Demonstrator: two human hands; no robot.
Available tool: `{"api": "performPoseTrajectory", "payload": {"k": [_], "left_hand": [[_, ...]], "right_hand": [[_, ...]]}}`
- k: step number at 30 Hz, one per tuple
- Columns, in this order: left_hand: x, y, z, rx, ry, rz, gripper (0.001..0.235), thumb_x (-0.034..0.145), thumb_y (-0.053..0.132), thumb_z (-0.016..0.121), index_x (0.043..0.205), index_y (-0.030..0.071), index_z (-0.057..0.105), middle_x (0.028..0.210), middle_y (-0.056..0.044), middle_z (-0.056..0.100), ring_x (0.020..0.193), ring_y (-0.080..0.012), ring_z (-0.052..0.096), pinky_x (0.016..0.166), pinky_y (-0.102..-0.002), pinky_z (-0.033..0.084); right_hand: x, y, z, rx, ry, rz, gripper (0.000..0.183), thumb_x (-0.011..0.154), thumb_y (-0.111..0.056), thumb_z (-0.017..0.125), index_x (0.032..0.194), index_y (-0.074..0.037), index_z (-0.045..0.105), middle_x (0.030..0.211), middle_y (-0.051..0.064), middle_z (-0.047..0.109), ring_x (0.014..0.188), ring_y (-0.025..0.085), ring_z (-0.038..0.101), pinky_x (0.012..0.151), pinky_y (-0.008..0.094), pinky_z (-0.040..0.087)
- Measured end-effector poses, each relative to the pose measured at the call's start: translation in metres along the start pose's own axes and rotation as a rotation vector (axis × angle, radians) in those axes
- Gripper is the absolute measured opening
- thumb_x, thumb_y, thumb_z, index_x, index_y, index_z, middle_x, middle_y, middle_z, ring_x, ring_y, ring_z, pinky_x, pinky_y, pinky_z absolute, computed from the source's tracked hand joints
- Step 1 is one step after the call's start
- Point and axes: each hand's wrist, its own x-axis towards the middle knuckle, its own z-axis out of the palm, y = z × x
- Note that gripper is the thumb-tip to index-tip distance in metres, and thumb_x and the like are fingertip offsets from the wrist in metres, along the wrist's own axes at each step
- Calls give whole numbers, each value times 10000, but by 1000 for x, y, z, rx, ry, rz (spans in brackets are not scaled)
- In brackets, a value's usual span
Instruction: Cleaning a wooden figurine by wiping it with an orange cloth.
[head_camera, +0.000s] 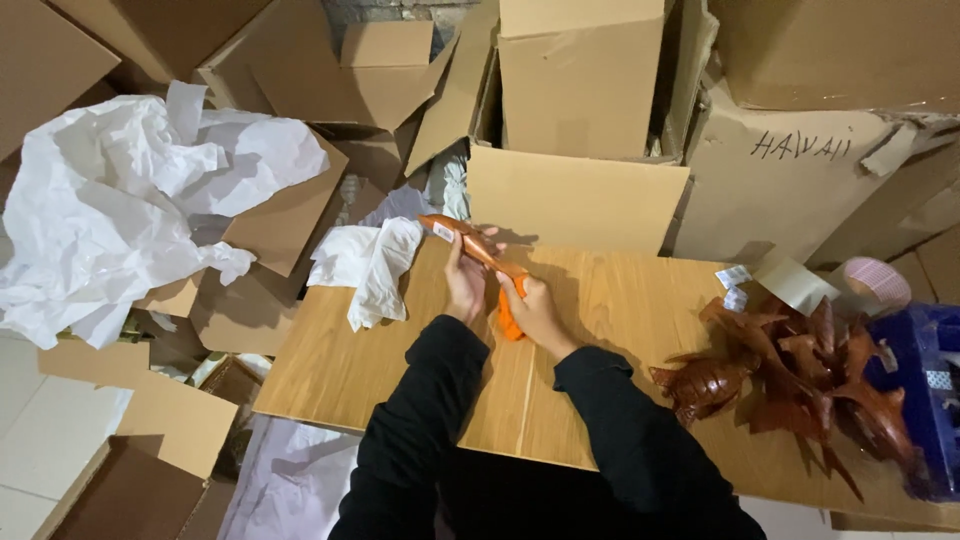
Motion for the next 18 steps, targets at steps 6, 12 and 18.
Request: {"api": "performPoseTrajectory", "payload": {"k": [6,12,18], "left_hand": [[23,-7,-22,115,194,163,297,943,431,737,1066,238,548,1098,71,658,994,-69,643,928,-197,504],[-23,4,29,278,221,27,543,892,424,794,1327,197,562,1148,0,641,1030,-125,634,949,-318,525],[-41,-3,51,518,127,-2,776,911,469,768,1549,203,416,1363,-119,563,1223,-229,595,1062,-421,487]], "right_hand": [[15,-78,-27,206,158,133,391,1028,-362,627,761,-77,638,567,69,662,449,129,620,411,262,487],[37,-23,-50,707,573,746,376,945,-611,465,831,-258,526,793,-57,652,722,142,653,697,232,518],[20,-72,-18,634,117,708,524,1006,-611,501,1176,-133,633,1288,101,655,1231,231,608,1048,323,489]]}}
